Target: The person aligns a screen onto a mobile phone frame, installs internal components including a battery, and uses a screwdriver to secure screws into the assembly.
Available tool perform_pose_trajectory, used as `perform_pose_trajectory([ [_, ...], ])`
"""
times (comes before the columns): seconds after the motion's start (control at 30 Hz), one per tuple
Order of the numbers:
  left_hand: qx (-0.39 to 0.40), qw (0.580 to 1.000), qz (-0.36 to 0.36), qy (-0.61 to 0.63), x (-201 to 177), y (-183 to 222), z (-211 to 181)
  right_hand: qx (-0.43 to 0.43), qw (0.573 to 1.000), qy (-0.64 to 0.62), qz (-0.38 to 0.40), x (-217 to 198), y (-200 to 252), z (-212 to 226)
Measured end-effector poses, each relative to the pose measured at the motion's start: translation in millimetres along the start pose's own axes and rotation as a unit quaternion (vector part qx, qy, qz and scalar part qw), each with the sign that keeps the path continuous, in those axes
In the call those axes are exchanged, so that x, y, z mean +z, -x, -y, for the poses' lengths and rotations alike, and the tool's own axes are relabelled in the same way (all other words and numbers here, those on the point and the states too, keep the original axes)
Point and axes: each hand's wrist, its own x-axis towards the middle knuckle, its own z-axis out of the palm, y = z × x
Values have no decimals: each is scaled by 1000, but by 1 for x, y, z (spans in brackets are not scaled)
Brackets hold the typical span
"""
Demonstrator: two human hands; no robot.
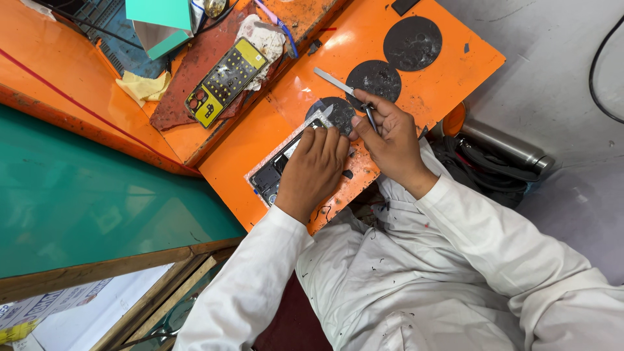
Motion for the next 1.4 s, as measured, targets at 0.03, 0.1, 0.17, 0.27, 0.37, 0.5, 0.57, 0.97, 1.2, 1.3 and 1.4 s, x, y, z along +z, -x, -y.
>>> perform_pose_trajectory([
  [0.03,1,1000,-18,-18,0,0,-1,0,1000,0,0,0,0,0],
  [0.1,3,999,-34,-36,1,0,-3,-8,1000,13,-3,-1,1,0],
  [0.17,12,997,-26,-65,1,0,-2,-5,1000,9,-4,-1,3,-2],
  [0.27,9,997,3,-82,0,-2,-5,-10,1000,5,-9,-2,2,-3],
  [0.37,-1,1000,5,-18,-1,-2,-2,10,999,-15,-28,-2,0,-1],
  [0.5,-78,965,-67,240,-7,19,16,88,987,-118,-72,-5,1,11],
  [0.57,-232,855,-166,432,-14,37,13,125,975,-143,-118,-10,-3,17],
  [0.97,-386,429,-320,752,2,68,-46,132,964,-213,-87,5,18,42],
  [1.2,-378,485,-331,716,9,59,-63,67,981,-182,-18,31,59,50],
  [1.3,-381,548,-331,667,8,58,-66,-23,994,-89,51,30,58,44],
  [1.4,-398,617,-337,590,4,56,-68,-55,992,-73,84,31,60,40],
])
